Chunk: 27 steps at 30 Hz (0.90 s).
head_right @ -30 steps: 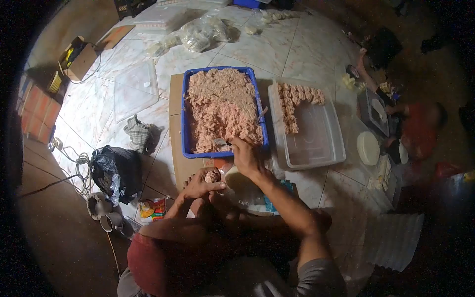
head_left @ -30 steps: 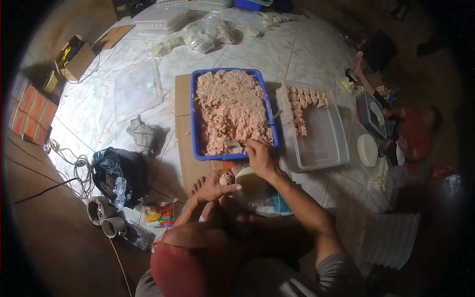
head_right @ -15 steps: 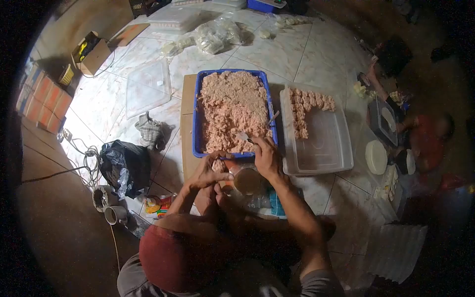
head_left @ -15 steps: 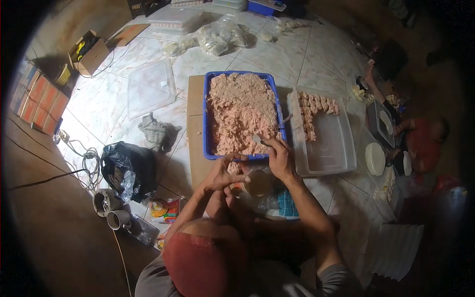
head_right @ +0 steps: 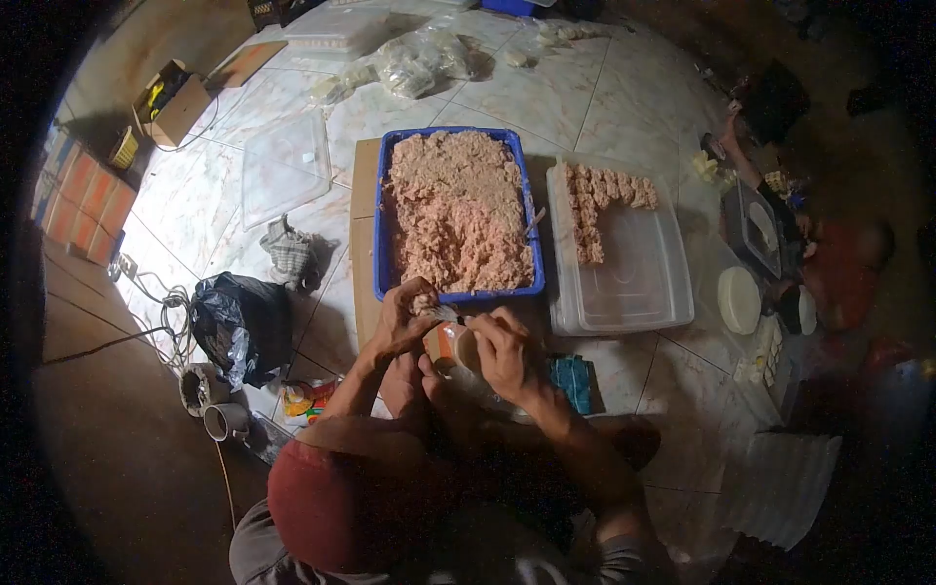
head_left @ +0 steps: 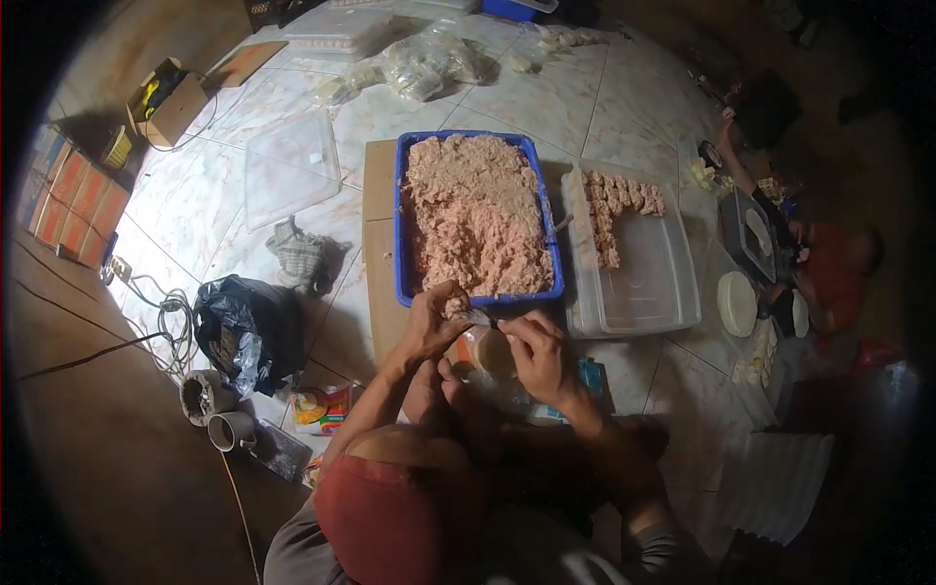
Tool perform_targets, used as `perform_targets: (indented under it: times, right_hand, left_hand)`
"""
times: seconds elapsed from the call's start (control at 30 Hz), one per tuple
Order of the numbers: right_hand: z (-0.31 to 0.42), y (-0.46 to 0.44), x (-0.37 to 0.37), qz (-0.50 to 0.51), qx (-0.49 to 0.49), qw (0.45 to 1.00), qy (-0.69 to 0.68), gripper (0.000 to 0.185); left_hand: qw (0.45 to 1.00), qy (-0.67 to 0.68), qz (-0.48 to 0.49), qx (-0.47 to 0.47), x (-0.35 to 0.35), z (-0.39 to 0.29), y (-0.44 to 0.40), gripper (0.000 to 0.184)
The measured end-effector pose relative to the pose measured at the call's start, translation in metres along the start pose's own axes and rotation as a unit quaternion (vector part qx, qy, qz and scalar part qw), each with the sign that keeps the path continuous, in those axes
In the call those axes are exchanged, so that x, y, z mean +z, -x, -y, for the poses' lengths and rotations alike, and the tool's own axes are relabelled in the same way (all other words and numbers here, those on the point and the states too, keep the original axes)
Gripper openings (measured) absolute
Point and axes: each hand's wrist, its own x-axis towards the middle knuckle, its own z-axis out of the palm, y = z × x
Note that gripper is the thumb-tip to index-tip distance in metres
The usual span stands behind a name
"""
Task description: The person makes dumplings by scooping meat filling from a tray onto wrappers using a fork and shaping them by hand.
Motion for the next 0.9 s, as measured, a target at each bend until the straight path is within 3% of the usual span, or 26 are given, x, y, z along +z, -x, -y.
perform_targets:
  times: [0.07, 0.1, 0.13, 0.17, 0.27, 0.33, 0.4, 0.47, 0.5, 0.53, 0.6, 0.63, 0.73, 0.8, 0.9]
  right_hand:
    - [0.016, -0.003, -0.023, 0.006, -0.01, 1.0, -0.006, 0.013]
    - [0.029, -0.002, -0.036, 0.009, 0.031, 0.999, -0.004, 0.014]
    - [0.035, 0.001, -0.041, 0.012, 0.077, 0.997, -0.001, 0.015]
    - [0.033, 0.001, -0.041, -0.02, 0.043, 0.999, -0.018, 0.015]
    - [0.035, 0.001, -0.023, -0.079, 0.048, 0.993, -0.074, 0.015]
    - [0.022, 0.01, 0.015, -0.072, 0.053, 0.994, -0.069, 0.015]
    - [0.011, 0.014, 0.026, -0.082, 0.063, 0.993, -0.057, 0.016]
    - [0.026, 0.011, 0.012, -0.119, 0.087, 0.986, -0.082, 0.017]
    - [0.032, 0.012, 0.007, -0.156, 0.114, 0.976, -0.105, 0.017]
    - [0.028, 0.016, 0.012, -0.154, 0.119, 0.975, -0.107, 0.017]
    - [0.022, 0.017, 0.022, -0.068, 0.086, 0.99, -0.087, 0.015]
    - [0.025, 0.018, 0.018, -0.078, 0.099, 0.987, -0.104, 0.014]
    - [0.038, 0.011, 0.003, -0.128, 0.068, 0.986, -0.087, 0.012]
    - [0.03, 0.014, 0.012, -0.103, 0.079, 0.988, -0.085, 0.012]
    - [0.031, 0.013, 0.006, -0.114, 0.083, 0.986, -0.094, 0.011]
  left_hand:
    - [1.0, -0.013, -0.017, -0.007, 0.001, -0.01, 0.001, 0.035]
    - [0.997, -0.038, -0.017, -0.071, 0.001, -0.019, 0.003, 0.038]
    - [0.997, -0.037, -0.014, -0.073, 0.002, -0.025, 0.004, 0.038]
    - [0.997, -0.045, -0.011, -0.056, 0.002, -0.03, 0.004, 0.039]
    - [0.998, -0.062, -0.009, -0.015, 0.003, -0.03, -0.002, 0.04]
    - [0.984, -0.16, -0.029, -0.073, 0.005, -0.015, -0.005, 0.042]
    - [0.989, -0.109, -0.038, -0.095, 0.01, -0.03, -0.006, 0.039]
    - [0.999, 0.013, -0.037, -0.026, 0.009, -0.051, -0.006, 0.031]
    - [0.992, 0.067, -0.012, -0.104, 0.0, -0.051, -0.001, 0.028]
    - [0.992, 0.067, -0.011, -0.111, 0.0, -0.049, -0.001, 0.028]
    - [0.995, -0.085, 0.022, -0.043, -0.001, -0.043, -0.008, 0.03]
    - [0.984, -0.174, 0.038, -0.029, -0.004, -0.034, -0.01, 0.034]
    - [0.982, -0.178, 0.039, -0.053, -0.003, -0.034, -0.008, 0.038]
    - [0.976, -0.183, 0.059, -0.098, -0.003, -0.03, -0.006, 0.039]
    - [0.999, -0.017, -0.025, 0.02, 0.005, -0.042, -0.006, 0.035]
